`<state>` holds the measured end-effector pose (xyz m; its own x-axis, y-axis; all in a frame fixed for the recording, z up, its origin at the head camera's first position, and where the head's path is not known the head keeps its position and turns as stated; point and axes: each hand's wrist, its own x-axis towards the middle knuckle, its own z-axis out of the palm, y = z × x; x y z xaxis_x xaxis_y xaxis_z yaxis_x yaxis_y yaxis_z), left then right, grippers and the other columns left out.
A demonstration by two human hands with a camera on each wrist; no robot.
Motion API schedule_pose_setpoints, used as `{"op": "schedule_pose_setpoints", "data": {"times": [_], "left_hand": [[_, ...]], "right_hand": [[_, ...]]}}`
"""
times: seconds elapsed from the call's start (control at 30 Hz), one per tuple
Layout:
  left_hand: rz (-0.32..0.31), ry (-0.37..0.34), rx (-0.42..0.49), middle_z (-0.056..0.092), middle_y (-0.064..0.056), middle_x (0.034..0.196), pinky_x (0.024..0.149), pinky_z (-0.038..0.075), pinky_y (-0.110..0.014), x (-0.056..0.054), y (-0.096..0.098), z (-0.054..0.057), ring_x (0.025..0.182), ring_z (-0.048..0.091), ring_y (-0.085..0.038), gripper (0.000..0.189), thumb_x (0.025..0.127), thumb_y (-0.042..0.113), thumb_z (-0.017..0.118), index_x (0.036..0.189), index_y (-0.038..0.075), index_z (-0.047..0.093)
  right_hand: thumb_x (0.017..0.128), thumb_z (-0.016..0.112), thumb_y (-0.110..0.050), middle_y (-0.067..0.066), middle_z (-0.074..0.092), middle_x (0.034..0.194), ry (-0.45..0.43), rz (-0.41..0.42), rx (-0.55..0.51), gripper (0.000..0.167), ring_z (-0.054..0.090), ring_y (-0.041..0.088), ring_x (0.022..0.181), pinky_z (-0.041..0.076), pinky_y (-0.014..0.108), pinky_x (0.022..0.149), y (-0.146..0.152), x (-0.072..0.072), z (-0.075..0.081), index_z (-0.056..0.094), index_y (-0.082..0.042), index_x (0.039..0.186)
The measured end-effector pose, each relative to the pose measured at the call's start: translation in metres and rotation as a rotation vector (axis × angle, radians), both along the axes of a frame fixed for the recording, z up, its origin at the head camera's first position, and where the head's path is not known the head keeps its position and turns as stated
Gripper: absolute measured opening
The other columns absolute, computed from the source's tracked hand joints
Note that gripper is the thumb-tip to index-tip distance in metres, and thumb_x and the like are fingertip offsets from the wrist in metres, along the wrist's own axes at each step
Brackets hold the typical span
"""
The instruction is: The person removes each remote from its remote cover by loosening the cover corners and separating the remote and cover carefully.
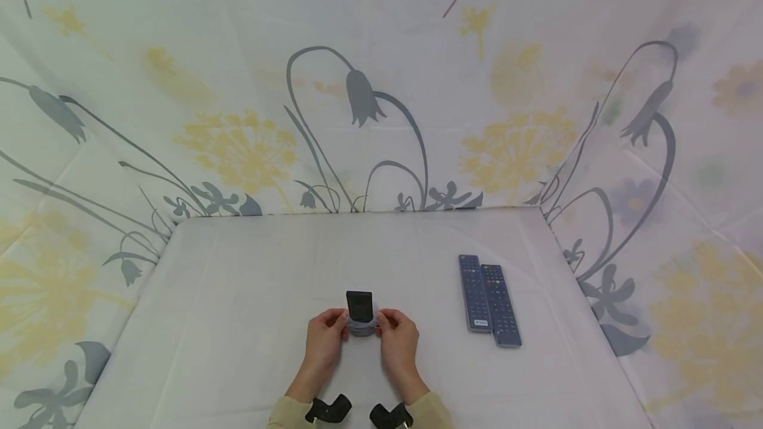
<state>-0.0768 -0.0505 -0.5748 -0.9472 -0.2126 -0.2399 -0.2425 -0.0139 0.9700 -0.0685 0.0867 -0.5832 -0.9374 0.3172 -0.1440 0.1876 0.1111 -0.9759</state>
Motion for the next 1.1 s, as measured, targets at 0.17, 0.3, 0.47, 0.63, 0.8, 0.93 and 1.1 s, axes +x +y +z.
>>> {"op": "schedule_pose_setpoints", "data": {"times": [0.17,0.3,0.47,0.63,0.8,0.93,1.1], "left_hand": [[0.006,0.034,-0.086,0.058,-0.002,0.066,0.052,0.045,-0.022,-0.0005,0.001,-0.0016,0.056,0.053,-0.01,0.009,0.092,0.001,0.067,0.092,-0.006,0.071],[0.007,0.043,-0.134,0.058,-0.001,0.066,0.052,0.045,-0.023,-0.0006,0.0013,-0.0024,0.056,0.054,-0.011,0.007,0.091,0.001,0.067,0.091,-0.005,0.072],[0.005,0.071,-0.221,0.059,-0.001,0.065,0.052,0.045,-0.024,-0.0005,0.0005,-0.0028,0.056,0.054,-0.012,0.006,0.09,0.0,0.068,0.088,-0.002,0.073],[0.001,0.09,-0.268,0.058,0.0,0.063,0.052,0.043,-0.024,-0.0005,-0.0004,-0.0034,0.056,0.054,-0.012,0.005,0.09,0.0,0.069,0.086,0.0,0.073],[0.007,0.113,-0.305,0.059,0.001,0.063,0.053,0.043,-0.024,-0.0004,-0.0005,-0.0034,0.056,0.053,-0.01,0.005,0.088,0.001,0.071,0.085,0.001,0.074],[0.015,0.123,-0.335,0.06,0.001,0.063,0.053,0.042,-0.024,-0.0019,-0.0003,-0.0046,0.055,0.052,-0.009,0.005,0.088,0.002,0.072,0.083,0.002,0.074],[0.011,0.112,-0.348,0.06,0.001,0.063,0.054,0.042,-0.024,-0.0036,-0.0001,-0.005,0.057,0.052,-0.01,0.005,0.088,0.002,0.072,0.084,0.002,0.074]], "right_hand": [[0.092,0.068,0.0,0.007,0.067,0.075,0.021,0.0,0.063,0.007,0.063,0.017,0.063,0.048,0.022,0.058,0.0004,-0.0001,-0.0019,0.071,0.006,0.096],[0.091,0.069,0.001,0.006,0.066,0.073,0.035,-0.006,0.085,0.006,0.063,0.017,0.062,0.048,0.022,0.057,0.0001,-0.0003,-0.0037,0.072,0.005,0.093],[0.091,0.069,0.001,0.006,0.066,0.073,0.034,-0.005,0.115,0.005,0.062,0.016,0.062,0.048,0.022,0.057,-0.0011,-0.0003,-0.0046,0.072,0.004,0.093],[0.09,0.069,0.003,0.007,0.065,0.074,0.045,0.005,0.132,0.004,0.062,0.017,0.063,0.05,0.022,0.058,-0.0019,-0.0001,-0.0043,0.072,0.005,0.093],[0.09,0.068,0.005,0.007,0.065,0.076,0.041,0.014,0.135,0.004,0.062,0.016,0.064,0.052,0.021,0.058,-0.0025,-0.0013,-0.0041,0.071,0.006,0.092],[0.089,0.069,0.005,0.008,0.065,0.076,0.061,0.035,0.167,0.004,0.062,0.016,0.065,0.052,0.022,0.058,-0.0013,-0.0015,-0.0023,0.071,0.006,0.092],[0.089,0.07,0.003,0.006,0.066,0.076,0.065,0.059,0.202,0.004,0.062,0.013,0.064,0.052,0.022,0.058,0.001,-0.0028,-0.0027,0.072,0.004,0.092]]}}
